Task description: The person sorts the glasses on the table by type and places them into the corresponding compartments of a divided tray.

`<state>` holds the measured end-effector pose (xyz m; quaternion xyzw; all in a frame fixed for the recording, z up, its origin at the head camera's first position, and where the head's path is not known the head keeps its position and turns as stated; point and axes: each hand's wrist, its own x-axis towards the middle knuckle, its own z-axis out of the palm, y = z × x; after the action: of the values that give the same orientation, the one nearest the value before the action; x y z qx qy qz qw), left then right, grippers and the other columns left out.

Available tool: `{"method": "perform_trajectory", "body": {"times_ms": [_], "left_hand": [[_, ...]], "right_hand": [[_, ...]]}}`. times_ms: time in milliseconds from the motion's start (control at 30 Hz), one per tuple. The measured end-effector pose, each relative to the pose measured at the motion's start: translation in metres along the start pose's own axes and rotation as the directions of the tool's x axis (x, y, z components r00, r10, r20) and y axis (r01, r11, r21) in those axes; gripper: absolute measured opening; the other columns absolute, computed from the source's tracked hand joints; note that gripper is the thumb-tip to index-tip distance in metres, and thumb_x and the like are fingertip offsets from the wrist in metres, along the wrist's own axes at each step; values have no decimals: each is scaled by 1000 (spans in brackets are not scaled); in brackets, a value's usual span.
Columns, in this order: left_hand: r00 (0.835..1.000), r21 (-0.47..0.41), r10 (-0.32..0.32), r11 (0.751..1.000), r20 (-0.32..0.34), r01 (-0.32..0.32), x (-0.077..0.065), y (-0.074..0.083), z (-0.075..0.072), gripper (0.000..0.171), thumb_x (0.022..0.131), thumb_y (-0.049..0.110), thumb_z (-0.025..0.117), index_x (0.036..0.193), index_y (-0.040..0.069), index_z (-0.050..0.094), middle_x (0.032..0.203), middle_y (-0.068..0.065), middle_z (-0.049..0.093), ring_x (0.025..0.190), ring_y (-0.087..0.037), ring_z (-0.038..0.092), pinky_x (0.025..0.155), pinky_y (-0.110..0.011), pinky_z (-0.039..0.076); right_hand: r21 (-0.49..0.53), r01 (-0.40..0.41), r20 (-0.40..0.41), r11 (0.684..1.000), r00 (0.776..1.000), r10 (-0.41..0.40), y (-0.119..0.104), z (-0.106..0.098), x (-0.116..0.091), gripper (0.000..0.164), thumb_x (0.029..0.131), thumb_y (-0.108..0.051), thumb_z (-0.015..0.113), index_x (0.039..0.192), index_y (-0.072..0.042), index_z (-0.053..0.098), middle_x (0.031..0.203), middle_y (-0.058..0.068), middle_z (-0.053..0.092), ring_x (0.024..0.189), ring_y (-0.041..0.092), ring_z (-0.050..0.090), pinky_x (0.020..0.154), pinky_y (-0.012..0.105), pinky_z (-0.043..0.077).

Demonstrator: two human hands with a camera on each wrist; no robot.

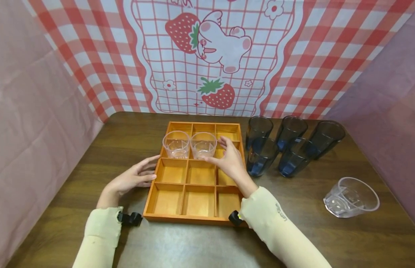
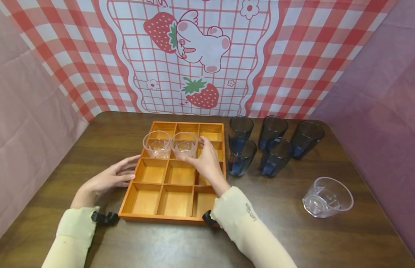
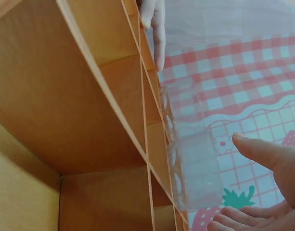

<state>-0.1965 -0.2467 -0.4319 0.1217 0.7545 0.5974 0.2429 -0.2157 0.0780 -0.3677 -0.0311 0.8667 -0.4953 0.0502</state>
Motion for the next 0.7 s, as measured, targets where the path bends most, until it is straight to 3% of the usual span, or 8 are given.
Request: {"method": "perform_trajectory", "body": {"times_ms": [367, 700], "left_hand": [[1000, -7, 12, 1000, 10, -12, 0, 1, 0, 68, 100, 14, 54, 156, 15, 16, 158, -27, 18, 136, -47, 36, 100, -44, 51], [1000, -8, 13, 1000, 13, -13, -1, 1, 1, 68, 100, 11, 52, 156, 13, 14, 158, -28, 18, 136, -47, 37, 100, -45, 50]], "right_hand": [[74, 58, -29, 996, 998, -56, 0, -7, -21, 85, 82, -19, 79, 150, -6, 30, 152, 12, 39, 143, 27, 36, 117, 41, 33], [145, 66, -53, 987, 997, -59, 2, -19, -40, 80, 83, -14, 77, 149, -7, 31, 151, 9, 42, 142, 24, 36, 118, 37, 33]]}}
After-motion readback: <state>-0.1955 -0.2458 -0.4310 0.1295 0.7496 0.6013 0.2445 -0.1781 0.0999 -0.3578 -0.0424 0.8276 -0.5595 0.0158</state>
